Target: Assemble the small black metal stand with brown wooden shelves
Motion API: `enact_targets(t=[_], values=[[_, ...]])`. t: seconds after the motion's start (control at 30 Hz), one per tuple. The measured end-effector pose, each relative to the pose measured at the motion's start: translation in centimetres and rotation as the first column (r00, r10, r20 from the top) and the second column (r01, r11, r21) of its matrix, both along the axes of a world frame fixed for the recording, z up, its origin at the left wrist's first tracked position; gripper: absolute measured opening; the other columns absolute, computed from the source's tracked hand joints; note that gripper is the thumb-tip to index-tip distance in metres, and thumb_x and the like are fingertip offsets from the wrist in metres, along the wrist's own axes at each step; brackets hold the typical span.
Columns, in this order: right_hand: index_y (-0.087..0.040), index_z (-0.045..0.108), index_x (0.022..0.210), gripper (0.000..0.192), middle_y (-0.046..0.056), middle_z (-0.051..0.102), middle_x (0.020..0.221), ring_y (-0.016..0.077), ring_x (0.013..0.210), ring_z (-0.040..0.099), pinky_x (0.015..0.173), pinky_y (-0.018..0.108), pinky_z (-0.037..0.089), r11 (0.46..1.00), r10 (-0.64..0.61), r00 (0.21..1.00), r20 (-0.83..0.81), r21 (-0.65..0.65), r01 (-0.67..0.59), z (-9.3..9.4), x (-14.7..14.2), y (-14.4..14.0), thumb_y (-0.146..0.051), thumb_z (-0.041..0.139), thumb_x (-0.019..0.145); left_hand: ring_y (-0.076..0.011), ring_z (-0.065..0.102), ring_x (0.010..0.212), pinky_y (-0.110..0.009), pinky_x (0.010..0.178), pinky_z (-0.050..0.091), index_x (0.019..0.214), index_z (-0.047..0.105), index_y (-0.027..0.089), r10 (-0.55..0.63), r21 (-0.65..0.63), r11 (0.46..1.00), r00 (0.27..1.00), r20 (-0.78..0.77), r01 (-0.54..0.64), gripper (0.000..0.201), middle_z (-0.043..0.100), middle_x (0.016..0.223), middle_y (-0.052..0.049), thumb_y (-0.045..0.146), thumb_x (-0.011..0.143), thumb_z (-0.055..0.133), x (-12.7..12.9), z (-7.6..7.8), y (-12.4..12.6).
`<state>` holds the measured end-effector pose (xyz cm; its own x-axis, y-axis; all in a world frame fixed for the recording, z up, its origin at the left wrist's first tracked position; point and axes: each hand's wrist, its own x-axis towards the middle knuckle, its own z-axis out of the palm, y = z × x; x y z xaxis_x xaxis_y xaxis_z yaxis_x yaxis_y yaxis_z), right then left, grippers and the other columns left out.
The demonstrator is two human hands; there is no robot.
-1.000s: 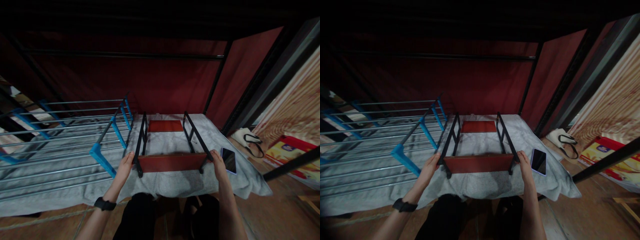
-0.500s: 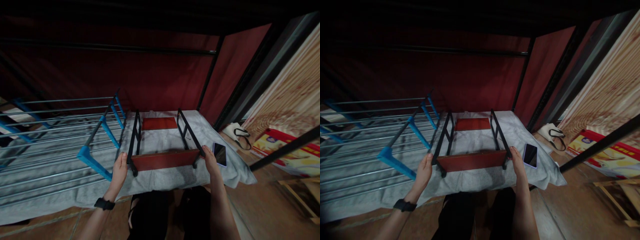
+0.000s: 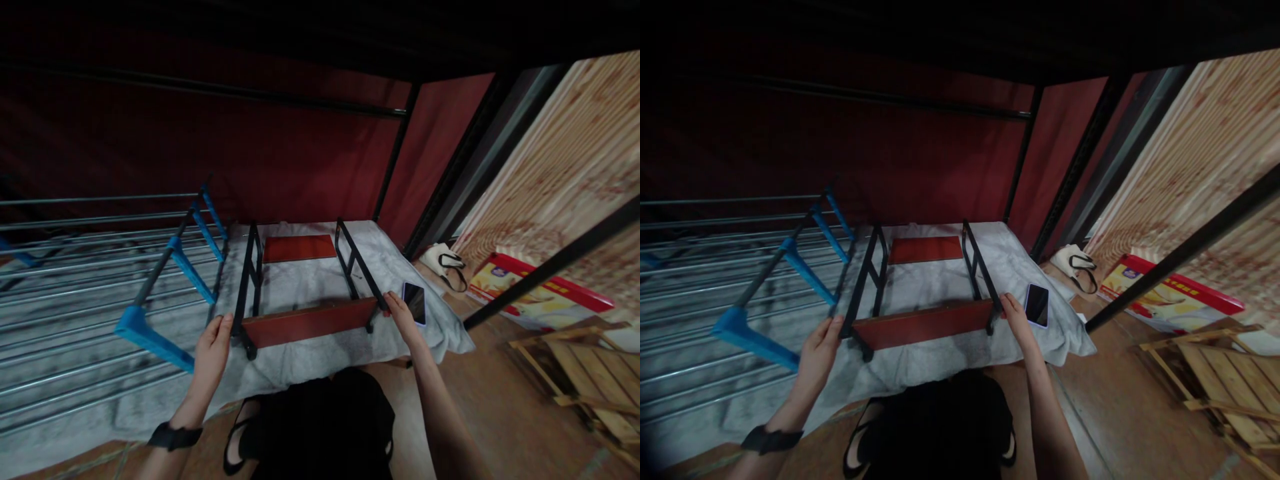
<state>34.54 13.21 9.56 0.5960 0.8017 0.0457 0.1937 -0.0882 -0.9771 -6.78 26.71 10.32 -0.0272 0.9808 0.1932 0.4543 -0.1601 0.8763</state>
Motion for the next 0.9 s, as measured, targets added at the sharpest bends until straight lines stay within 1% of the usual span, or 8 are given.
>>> enact_targets(t=[0.07,0.17,0.27,0.37,0.5,0.63,0.77,0.9], values=[[-0.025,0.052,0.067,0.036,-0.002,0.048,0.06,0.0175,0.059,0.047,0.06,0.032,0.041,1.0,0.011,1.0,0.017,0.005,-0.011,0.21,-0.12,0.08,-0.058,0.055,0.081,-0.0189,0.053,0.069,-0.028,0.063,0.043,0.074,0.055,0.021,-0.025,-0.038,0.999,1.0,0.011,0.026,0.053,0.056,0.069,0.0,0.073,0.082,0.045,-0.04,0.02,0.18],[-0.025,0.051,0.066,0.035,-0.001,0.049,0.063,0.0176,0.061,0.047,0.06,0.031,0.04,1.0,0.008,1.0,0.024,0.021,-0.008,0.64,-0.4,0.31,-0.057,0.055,0.08,-0.0211,0.056,0.073,-0.031,0.067,0.045,0.074,0.058,0.021,-0.071,-0.049,0.996,0.997,-0.04,0.069,0.059,0.061,0.072,-0.003,0.077,0.081,0.04,-0.05,0.13,0.43],[-0.025,0.051,0.066,0.033,-0.001,0.05,0.064,0.0176,0.062,0.047,0.06,0.031,0.041,1.0,-0.003,1.0,0.02,0.029,0.002,0.78,-0.5,0.48,-0.055,0.055,0.081,-0.0212,0.055,0.069,-0.032,0.067,0.046,0.071,0.056,0.022,-0.065,-0.001,0.998,0.995,-0.072,0.065,0.06,0.059,0.067,-0.003,0.078,0.081,0.036,0.05,0.23,0.39],[-0.025,0.053,0.069,0.032,-0.001,0.051,0.064,0.0174,0.061,0.048,0.06,0.031,0.042,1.0,0.005,1.0,0.023,0.001,-0.005,0.62,-0.29,0.44,-0.054,0.054,0.082,-0.0203,0.053,0.064,-0.032,0.064,0.044,0.069,0.052,0.023,-0.047,0.021,0.999,0.996,-0.071,0.048,0.058,0.054,0.063,-0.001,0.076,0.083,0.034,0.25,0.23,0.08],[-0.024,0.053,0.067,0.035,-0.002,0.051,0.063,0.0165,0.057,0.046,0.057,0.03,0.04,0.998,0.059,0.998,0.038,-0.035,-0.057,0.57,0.11,0.27,-0.055,0.053,0.083,-0.0192,0.051,0.063,-0.031,0.063,0.044,0.069,0.049,0.023,-0.043,0.037,0.998,0.998,-0.048,0.044,0.054,0.051,0.063,0.0,0.072,0.086,0.035,0.42,0.1,-0.19],[-0.024,0.057,0.072,0.033,-0.001,0.055,0.067,0.0166,0.059,0.049,0.055,0.03,0.04,0.998,0.053,0.998,0.038,-0.036,-0.052,0.75,0.22,0.23,-0.055,0.054,0.082,-0.0194,0.05,0.064,-0.031,0.062,0.042,0.07,0.05,0.023,-0.051,0.043,0.998,0.998,-0.031,0.052,0.053,0.051,0.064,0.0,0.07,0.086,0.035,0.37,-0.12,0.0],[-0.023,0.055,0.07,0.036,-0.003,0.05,0.058,0.0148,0.052,0.045,0.054,0.03,0.039,0.996,0.074,0.997,-0.008,-0.042,-0.074,0.72,0.19,0.32,-0.058,0.055,0.079,-0.0188,0.051,0.064,-0.03,0.064,0.042,0.07,0.052,0.022,-0.072,0.046,0.996,0.997,-0.024,0.073,0.048,0.052,0.064,-0.001,0.065,0.087,0.038,0.27,-0.26,0.07],[-0.023,0.053,0.067,0.036,-0.004,0.047,0.052,0.014,0.048,0.043,0.051,0.029,0.036,0.995,0.057,0.995,-0.078,-0.074,-0.063,0.83,0.09,0.39,-0.058,0.055,0.077,-0.0174,0.051,0.064,-0.028,0.063,0.042,0.069,0.053,0.021,-0.065,0.029,0.998,0.997,0.039,0.063,0.046,0.053,0.064,0.0,0.062,0.086,0.041,0.45,-0.17,-0.19]])
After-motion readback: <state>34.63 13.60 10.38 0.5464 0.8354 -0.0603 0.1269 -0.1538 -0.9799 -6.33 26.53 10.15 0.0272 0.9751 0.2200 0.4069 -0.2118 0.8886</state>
